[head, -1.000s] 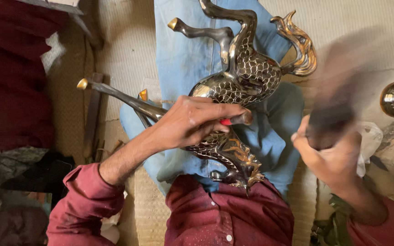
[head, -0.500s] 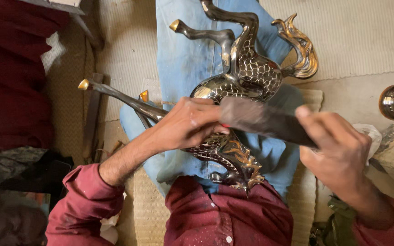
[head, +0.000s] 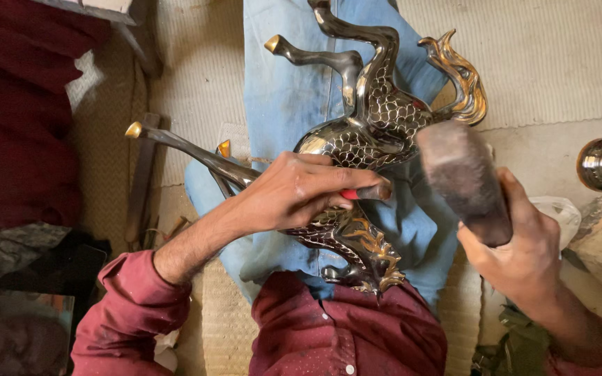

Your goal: The person sits on the floor with a brass horse figurine on their lap and hammers a chisel against the figurine's body to shape its textured surface, repositioning the chisel on different spots while striking repeatedly with a wooden mallet held in the other hand.

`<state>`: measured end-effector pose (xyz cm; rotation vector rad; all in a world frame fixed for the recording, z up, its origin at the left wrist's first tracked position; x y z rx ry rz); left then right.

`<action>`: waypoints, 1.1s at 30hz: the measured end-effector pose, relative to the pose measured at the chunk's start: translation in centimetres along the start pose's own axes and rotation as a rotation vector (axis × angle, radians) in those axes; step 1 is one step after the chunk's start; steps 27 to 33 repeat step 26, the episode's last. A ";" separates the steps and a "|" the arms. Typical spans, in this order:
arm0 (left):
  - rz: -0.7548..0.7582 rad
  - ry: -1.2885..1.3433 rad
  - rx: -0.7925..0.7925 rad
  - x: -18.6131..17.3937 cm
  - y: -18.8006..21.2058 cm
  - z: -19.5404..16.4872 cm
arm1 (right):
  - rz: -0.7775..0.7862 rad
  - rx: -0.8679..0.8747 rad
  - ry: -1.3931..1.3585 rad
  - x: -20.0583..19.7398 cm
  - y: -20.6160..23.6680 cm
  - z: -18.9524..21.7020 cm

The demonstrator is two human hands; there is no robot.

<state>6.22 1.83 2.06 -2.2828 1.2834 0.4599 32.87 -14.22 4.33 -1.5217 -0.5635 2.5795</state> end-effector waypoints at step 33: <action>0.055 -0.023 0.067 -0.7 -0.8 -0.7 | -0.068 -0.048 0.141 0.6 4.3 -1.3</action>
Point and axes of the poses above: each hand's wrist, its own y-axis away from the middle knuckle, its own x-axis out of the palm, z = x × y, the point moved 3 cm from there along -y, towards the middle knuckle, and after that the axes turned 7 degrees about -x, right-handed, at the moved point
